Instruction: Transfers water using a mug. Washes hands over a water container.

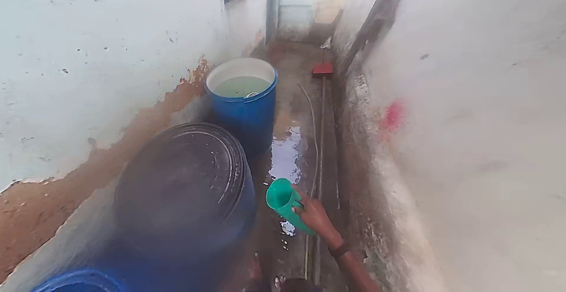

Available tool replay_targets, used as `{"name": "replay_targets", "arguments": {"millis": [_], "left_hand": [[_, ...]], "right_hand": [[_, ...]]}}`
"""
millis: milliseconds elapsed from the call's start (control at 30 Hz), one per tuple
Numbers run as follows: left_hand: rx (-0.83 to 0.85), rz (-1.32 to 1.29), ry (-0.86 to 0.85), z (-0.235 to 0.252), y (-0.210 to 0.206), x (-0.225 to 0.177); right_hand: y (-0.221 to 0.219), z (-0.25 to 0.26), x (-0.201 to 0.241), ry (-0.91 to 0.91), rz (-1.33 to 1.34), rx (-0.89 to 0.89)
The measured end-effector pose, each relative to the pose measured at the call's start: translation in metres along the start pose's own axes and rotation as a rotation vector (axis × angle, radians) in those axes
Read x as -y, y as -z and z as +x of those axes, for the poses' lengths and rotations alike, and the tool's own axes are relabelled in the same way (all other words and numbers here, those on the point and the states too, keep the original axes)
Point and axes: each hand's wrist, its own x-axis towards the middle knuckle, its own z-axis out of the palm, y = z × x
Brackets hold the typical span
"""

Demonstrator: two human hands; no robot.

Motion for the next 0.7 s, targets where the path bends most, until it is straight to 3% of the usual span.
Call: {"name": "replay_targets", "arguments": {"millis": [67, 233, 333, 467, 700], "left_hand": [[-0.113, -0.01, -0.285, 0.018, 0.021, -0.013], [-0.236, 0.154, -0.626, 0.017, 0.098, -0.086], [-0.396, 0.118, -0.82, 0.013, 0.128, -0.106], [-0.512, -0.01, -0.867, 0.021, 0.145, -0.099], [-0.586, -0.01, -0.687, 0.053, 0.151, -0.093]], "right_hand": [[0.009, 0.002, 0.004, 0.002, 0.039, -0.061], [0.02, -0.001, 0.008, 0.028, 0.257, -0.162], [0.031, 0.008, 0.02, 0.028, 0.347, -0.21], [0.058, 0.043, 0.045, 0.036, 0.343, -0.237], [0.141, 0.142, 0.097, 0.236, 0.47, -0.265]]}}
